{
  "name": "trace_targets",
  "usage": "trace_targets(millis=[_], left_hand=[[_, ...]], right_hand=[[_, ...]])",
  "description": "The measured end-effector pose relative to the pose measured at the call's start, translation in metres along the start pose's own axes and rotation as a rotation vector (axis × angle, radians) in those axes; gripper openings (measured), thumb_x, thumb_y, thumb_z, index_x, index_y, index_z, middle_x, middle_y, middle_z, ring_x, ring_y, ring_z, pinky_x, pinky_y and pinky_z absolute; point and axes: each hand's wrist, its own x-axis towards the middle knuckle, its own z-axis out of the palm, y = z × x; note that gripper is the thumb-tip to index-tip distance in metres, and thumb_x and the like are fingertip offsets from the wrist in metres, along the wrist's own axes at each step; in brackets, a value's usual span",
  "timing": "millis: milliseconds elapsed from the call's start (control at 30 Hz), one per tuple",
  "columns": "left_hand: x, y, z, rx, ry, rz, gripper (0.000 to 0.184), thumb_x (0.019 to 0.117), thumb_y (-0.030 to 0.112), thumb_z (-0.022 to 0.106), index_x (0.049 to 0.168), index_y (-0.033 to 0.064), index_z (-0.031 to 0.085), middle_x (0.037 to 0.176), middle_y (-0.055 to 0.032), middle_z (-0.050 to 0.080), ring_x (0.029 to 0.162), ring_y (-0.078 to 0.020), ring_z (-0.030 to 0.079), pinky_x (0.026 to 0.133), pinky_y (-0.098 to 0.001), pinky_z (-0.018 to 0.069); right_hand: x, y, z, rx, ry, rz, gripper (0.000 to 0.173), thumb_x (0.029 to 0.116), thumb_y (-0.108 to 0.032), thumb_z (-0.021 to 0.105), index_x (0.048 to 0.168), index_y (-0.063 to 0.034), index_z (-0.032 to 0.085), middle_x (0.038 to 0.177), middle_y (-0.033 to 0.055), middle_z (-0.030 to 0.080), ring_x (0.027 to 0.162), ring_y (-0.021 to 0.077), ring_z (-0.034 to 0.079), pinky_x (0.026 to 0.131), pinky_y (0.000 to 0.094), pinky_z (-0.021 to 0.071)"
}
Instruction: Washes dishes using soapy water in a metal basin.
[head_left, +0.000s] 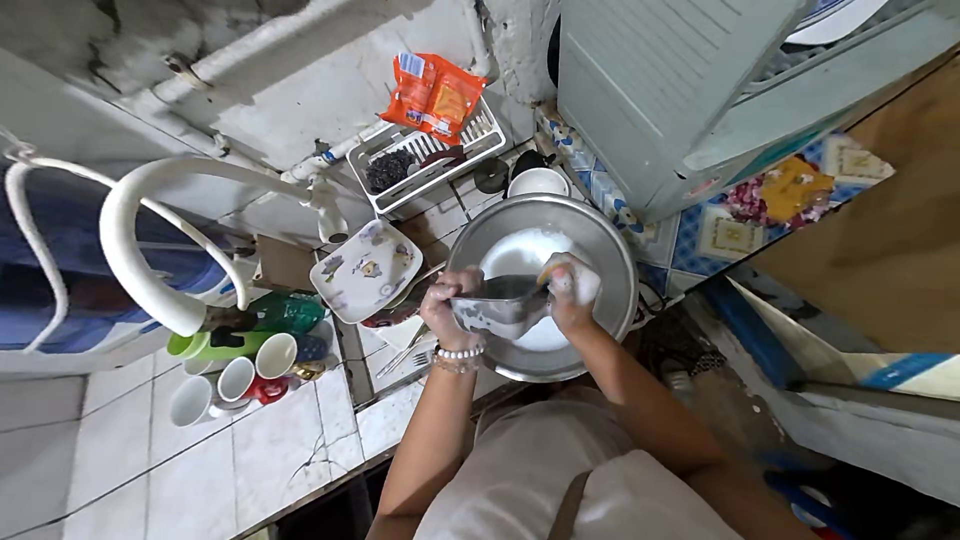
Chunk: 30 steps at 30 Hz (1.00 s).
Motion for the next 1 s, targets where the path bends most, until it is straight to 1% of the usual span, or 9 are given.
trace_targets(millis=[133,200,333,433,500,600,800,933,1000], left_hand=[[-0.023,-0.014,0.009,-0.012,0.206,-0.184,0.017,0.0805,0.013,0.052,0.084,0.0102,0.068,0.097,-0.0066,0.074,0.093,-0.0162,0.072,0.077,-0.0327,0.0604],[-0.036,-0.016,0.016,-0.168,0.300,-0.352,0.020,0.0803,0.024,0.059,0.090,0.0095,0.068,0.090,-0.0099,0.075,0.084,-0.0205,0.074,0.069,-0.0386,0.0631],[-0.044,-0.028,-0.010,-0.487,-0.019,-0.565,0.056,0.0744,0.053,0.081,0.110,0.0101,0.075,0.104,-0.0136,0.075,0.097,-0.0295,0.073,0.080,-0.0490,0.0619],[-0.049,-0.024,-0.017,-0.377,0.048,-0.501,0.054,0.0869,0.063,0.065,0.108,0.0146,0.074,0.101,-0.0084,0.076,0.095,-0.0233,0.074,0.081,-0.0440,0.0625],[-0.053,-0.016,-0.015,-0.254,0.225,-0.530,0.040,0.0983,0.050,0.052,0.094,0.0156,0.071,0.088,-0.0054,0.075,0.085,-0.0175,0.073,0.075,-0.0379,0.0618],[-0.034,-0.011,-0.001,-0.178,0.210,-0.612,0.028,0.0630,0.032,0.083,0.082,0.0142,0.073,0.080,-0.0068,0.074,0.074,-0.0170,0.074,0.063,-0.0355,0.0625],[-0.032,-0.014,0.008,-0.281,0.276,-0.722,0.048,0.0705,0.047,0.083,0.099,0.0110,0.069,0.090,-0.0114,0.074,0.083,-0.0239,0.074,0.069,-0.0429,0.0630],[-0.034,-0.010,-0.004,-0.143,0.239,-0.642,0.052,0.0516,0.034,0.092,0.093,0.0104,0.070,0.084,-0.0102,0.074,0.078,-0.0206,0.074,0.066,-0.0388,0.0633],[-0.037,-0.006,0.001,0.007,0.200,-0.569,0.039,0.0504,0.026,0.089,0.083,0.0150,0.072,0.079,-0.0044,0.075,0.073,-0.0125,0.074,0.064,-0.0304,0.0622]], right_hand=[[0.011,0.009,-0.015,-0.144,-0.074,-0.357,0.053,0.1054,-0.048,0.048,0.070,-0.0090,0.055,0.060,0.0008,0.055,0.057,0.0053,0.057,0.053,0.0222,0.0508],[0.017,0.007,-0.019,-0.157,-0.134,-0.506,0.053,0.1047,-0.049,0.047,0.070,-0.0096,0.053,0.060,0.0030,0.054,0.056,0.0095,0.057,0.052,0.0246,0.0500],[0.023,0.002,-0.019,-0.220,-0.289,-0.645,0.057,0.1035,-0.055,0.043,0.072,-0.0094,0.054,0.060,0.0052,0.053,0.057,0.0150,0.056,0.054,0.0286,0.0494],[0.025,-0.005,-0.018,-0.319,-0.470,-0.386,0.045,0.0884,-0.044,0.060,0.076,-0.0003,0.063,0.065,0.0096,0.062,0.060,0.0163,0.060,0.056,0.0309,0.0526],[0.024,-0.022,-0.018,-0.382,-0.577,0.058,0.048,0.0808,-0.030,0.077,0.104,0.0100,0.064,0.080,0.0156,0.068,0.070,0.0218,0.066,0.066,0.0398,0.0566],[0.025,-0.036,-0.007,-0.564,-0.652,0.288,0.053,0.0745,-0.027,0.086,0.105,0.0071,0.060,0.080,0.0190,0.068,0.075,0.0340,0.069,0.069,0.0530,0.0566],[0.028,-0.051,0.001,-0.753,-1.029,0.491,0.048,0.0866,-0.028,0.080,0.119,0.0046,0.065,0.129,0.0259,0.060,0.129,0.0416,0.052,0.110,0.0541,0.0415],[0.033,-0.070,-0.006,-0.897,-1.273,0.536,0.043,0.0946,-0.010,0.070,0.137,-0.0098,0.066,0.154,0.0259,0.042,0.145,0.0436,0.036,0.119,0.0533,0.0334],[0.035,-0.083,0.002,-0.979,-1.322,0.607,0.038,0.0980,0.000,0.061,0.136,-0.0031,0.065,0.152,0.0283,0.044,0.143,0.0439,0.040,0.117,0.0523,0.0366]])
